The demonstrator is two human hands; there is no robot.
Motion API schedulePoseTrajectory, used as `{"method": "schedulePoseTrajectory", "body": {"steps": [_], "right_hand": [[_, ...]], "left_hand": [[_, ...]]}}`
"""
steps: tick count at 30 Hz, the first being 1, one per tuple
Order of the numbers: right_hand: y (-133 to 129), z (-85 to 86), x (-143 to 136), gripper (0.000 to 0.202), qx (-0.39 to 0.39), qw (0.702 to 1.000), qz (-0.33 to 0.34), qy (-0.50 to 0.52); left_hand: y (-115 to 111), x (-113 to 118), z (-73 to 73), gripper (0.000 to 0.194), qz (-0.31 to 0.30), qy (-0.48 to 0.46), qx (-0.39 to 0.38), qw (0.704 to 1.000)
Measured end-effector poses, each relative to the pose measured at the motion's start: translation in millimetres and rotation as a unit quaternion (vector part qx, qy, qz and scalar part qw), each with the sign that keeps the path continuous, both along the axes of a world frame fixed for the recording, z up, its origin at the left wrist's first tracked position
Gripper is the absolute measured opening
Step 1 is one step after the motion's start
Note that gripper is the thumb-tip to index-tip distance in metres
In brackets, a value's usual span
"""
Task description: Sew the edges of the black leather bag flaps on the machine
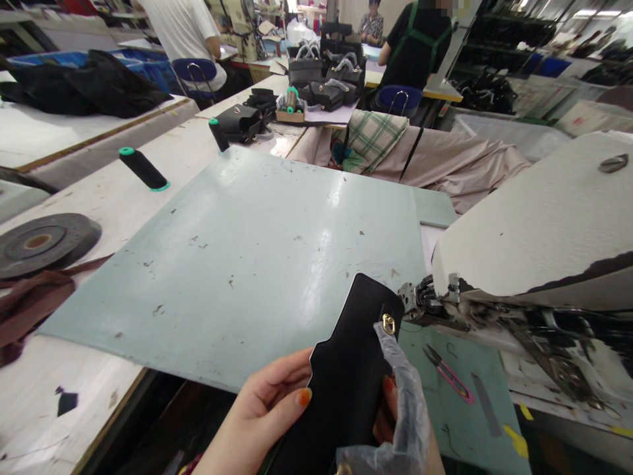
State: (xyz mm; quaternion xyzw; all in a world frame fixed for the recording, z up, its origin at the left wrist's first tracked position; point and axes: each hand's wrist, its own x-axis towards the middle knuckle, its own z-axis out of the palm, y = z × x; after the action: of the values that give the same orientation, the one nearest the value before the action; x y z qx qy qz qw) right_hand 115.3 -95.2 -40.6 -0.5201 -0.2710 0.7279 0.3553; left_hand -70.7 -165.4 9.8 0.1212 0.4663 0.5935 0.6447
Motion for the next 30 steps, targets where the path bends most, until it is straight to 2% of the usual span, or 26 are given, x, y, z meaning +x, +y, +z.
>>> {"method": "schedulePoseTrajectory", "body": {"steps": [9,21,26,30], "right_hand": [[-3,-0.7,-6,0.038,0.056,0.998,0.012,-0.017],[-2,3.3,-8,0.038,0.049,0.999,0.0,-0.007],[-6,-3.1,-6,0.04,0.029,1.0,-0.004,-0.003],[-2,-10.9,-1,0.036,0.059,0.998,0.018,-0.005]], "left_hand": [[-2,-2,0.5,0.037,0.005,0.015,-0.002,1.0],[-3,-1,0.5,0.037,0.015,0.001,-0.002,1.0],[-3,-1,1.4,0.036,0.017,-0.008,-0.006,1.0],[-2,-3,-2.1,0.038,0.017,0.004,-0.013,1.0]]}}
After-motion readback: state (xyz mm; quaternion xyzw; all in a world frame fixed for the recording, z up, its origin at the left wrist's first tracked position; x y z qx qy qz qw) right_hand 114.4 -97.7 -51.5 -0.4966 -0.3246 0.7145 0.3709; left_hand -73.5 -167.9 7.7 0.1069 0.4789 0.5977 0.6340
